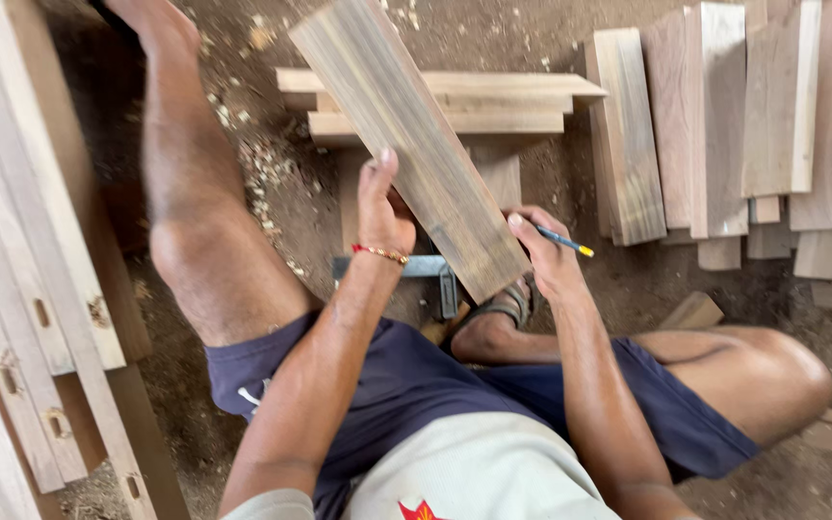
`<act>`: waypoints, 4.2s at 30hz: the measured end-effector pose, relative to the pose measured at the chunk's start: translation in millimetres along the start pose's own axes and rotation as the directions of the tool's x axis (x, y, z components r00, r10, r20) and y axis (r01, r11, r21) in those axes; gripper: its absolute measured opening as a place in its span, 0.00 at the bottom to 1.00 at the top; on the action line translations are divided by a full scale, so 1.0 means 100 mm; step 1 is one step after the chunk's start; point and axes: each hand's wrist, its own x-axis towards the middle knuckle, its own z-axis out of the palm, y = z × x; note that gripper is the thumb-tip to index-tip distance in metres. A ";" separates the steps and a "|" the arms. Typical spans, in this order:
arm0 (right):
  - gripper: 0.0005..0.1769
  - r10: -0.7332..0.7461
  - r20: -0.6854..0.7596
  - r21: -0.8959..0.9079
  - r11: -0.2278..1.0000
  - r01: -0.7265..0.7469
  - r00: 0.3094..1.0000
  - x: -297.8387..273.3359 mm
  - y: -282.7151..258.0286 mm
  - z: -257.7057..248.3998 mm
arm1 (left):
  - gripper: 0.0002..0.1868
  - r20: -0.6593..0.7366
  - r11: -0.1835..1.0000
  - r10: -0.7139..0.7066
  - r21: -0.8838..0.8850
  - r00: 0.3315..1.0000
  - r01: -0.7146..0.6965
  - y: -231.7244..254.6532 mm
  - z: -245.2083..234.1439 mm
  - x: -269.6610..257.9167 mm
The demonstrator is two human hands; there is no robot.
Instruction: The person marks lines on wooden boards using a square and a pencil while seated on the ground.
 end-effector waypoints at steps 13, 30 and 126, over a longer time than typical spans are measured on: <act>0.29 0.004 -0.028 -0.559 0.829 -0.019 1.000 -0.10 -0.29 0.19 | 0.26 0.139 0.978 -0.069 0.205 0.988 0.039 -0.31 0.02 -0.16; 0.32 0.026 -0.130 -0.480 0.873 -0.086 0.991 0.01 0.11 -0.06 | 0.38 0.334 0.958 -0.161 0.278 0.929 0.066 -0.30 0.21 -0.41; 0.29 -0.144 0.007 0.028 0.989 0.144 0.990 -0.44 -0.60 0.35 | 0.52 0.326 0.921 0.209 -0.382 0.922 -0.074 0.25 0.12 -0.01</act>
